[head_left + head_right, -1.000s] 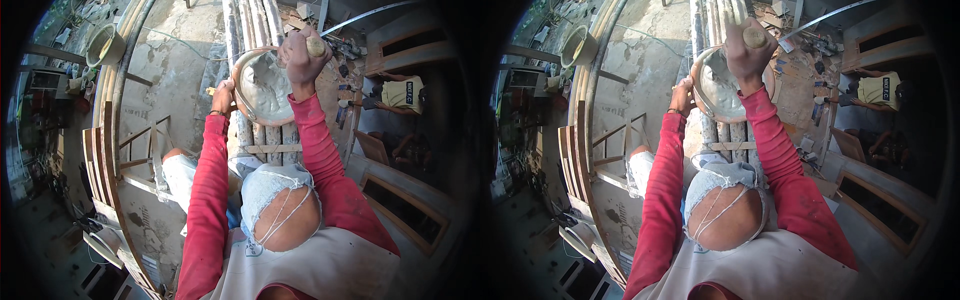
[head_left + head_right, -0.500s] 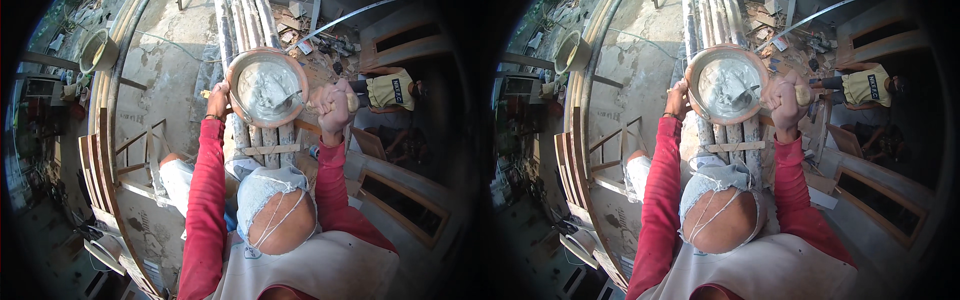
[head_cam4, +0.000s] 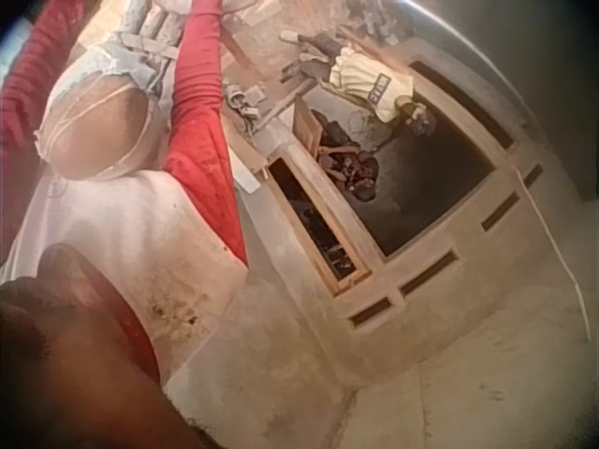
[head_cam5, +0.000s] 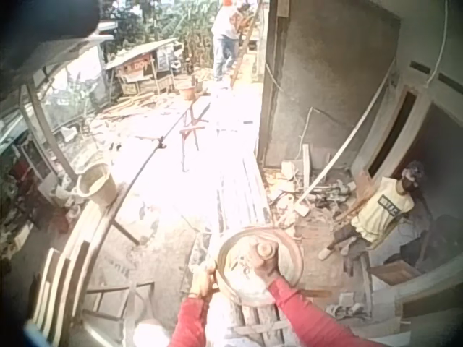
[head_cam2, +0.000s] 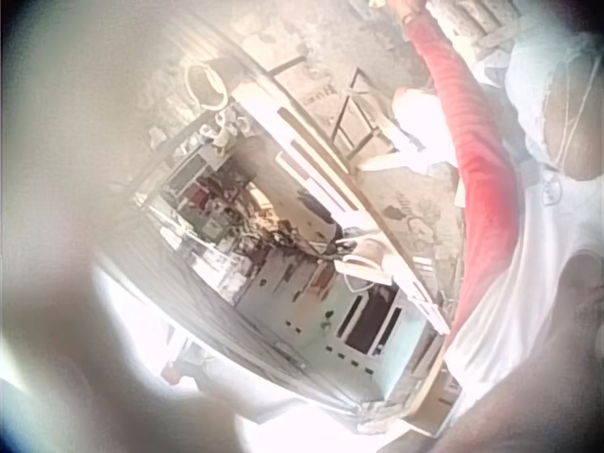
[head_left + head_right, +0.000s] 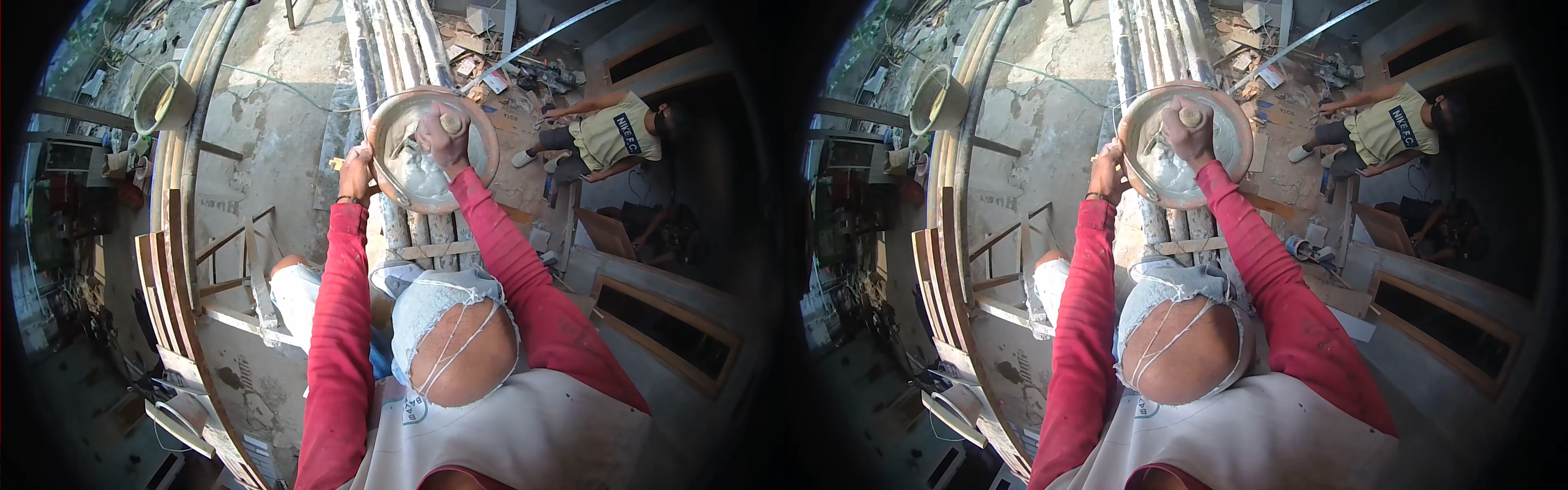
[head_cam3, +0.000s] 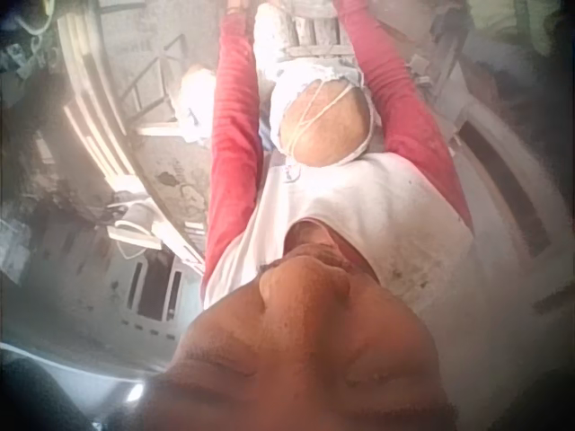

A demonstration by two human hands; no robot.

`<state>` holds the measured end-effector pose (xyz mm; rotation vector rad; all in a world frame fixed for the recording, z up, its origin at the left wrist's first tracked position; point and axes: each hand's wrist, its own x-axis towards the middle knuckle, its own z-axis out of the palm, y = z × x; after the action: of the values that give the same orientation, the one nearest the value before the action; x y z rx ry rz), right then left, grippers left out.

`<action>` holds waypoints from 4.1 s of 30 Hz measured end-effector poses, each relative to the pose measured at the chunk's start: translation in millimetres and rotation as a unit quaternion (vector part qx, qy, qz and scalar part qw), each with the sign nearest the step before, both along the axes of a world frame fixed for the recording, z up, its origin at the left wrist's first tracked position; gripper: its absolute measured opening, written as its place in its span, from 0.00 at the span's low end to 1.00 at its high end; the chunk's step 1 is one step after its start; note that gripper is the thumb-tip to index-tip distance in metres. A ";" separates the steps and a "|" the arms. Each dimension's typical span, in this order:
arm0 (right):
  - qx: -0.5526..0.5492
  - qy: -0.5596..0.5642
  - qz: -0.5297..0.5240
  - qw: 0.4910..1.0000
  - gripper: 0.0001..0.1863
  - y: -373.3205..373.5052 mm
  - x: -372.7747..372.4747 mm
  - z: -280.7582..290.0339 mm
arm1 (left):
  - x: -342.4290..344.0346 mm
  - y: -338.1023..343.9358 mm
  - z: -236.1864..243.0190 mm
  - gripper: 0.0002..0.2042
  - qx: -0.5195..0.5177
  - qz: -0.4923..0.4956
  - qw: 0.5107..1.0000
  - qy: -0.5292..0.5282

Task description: The person mixes mortar in a bucket with a trowel, spreads the mortar along a metal strip using the trowel, and presses the metal strip against an overhead concrete edge by hand.

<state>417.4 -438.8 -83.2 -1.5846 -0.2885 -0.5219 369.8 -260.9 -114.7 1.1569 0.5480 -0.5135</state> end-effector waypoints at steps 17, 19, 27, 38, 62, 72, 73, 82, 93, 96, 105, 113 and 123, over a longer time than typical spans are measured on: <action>0.064 0.032 -0.025 0.997 0.14 21.8 22.8 66.5 | -3.6 14.9 -0.2 0.15 0.024 0.028 0.999 -0.005; 0.139 -0.067 0.053 0.987 0.15 25.8 11.3 117.8 | -5.7 19.1 11.4 0.14 0.026 0.026 0.999 -0.004; 0.163 0.114 0.019 0.980 0.12 -25.4 -17.8 44.5 | 4.3 19.2 -35.1 0.14 0.061 -0.007 0.997 -0.035; 0.001 0.066 -0.098 0.993 0.13 -17.6 11.5 -7.2 | 4.2 -4.5 -0.3 0.13 0.026 0.017 0.999 -0.006; 0.040 0.100 -0.062 0.992 0.11 -14.4 0.3 -0.6 | 11.3 5.9 -41.6 0.15 0.063 -0.023 0.996 -0.054; 0.033 0.018 -0.159 0.987 0.17 -4.2 15.3 42.1 | 7.3 1.1 -29.4 0.11 0.073 0.076 0.992 -0.069; -0.086 -0.051 -0.215 0.971 0.17 -15.6 10.2 24.0 | 7.0 -0.5 -30.4 0.11 0.077 0.073 0.992 -0.062; 0.255 0.036 0.117 0.959 0.16 -43.5 -65.6 128.1 | -0.4 22.1 -36.7 0.16 0.076 0.087 0.990 -0.081; 0.230 0.001 0.050 0.972 0.14 26.6 1.5 124.6 | -0.7 20.9 -34.8 0.11 0.098 0.019 0.993 -0.056; 0.227 -0.003 0.008 0.974 0.14 25.3 12.1 101.8 | 1.7 9.3 -22.6 0.12 0.064 0.094 0.992 -0.059; 0.226 0.090 0.095 0.965 0.12 -28.4 -64.5 103.6 | -1.4 15.5 -25.1 0.13 0.059 0.096 0.993 -0.042; 0.089 0.121 -0.039 0.988 0.14 -3.4 3.3 3.7 | 9.9 -4.3 -38.2 0.12 0.034 0.077 0.994 -0.070; 0.157 0.052 0.004 0.986 0.12 9.5 10.3 48.9 | 7.8 8.1 -35.8 0.12 0.093 -0.002 0.995 -0.045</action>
<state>427.6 -429.2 -34.3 -1.2986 -0.1257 -0.4516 377.6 -252.8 -150.5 1.3518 0.5229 -0.4183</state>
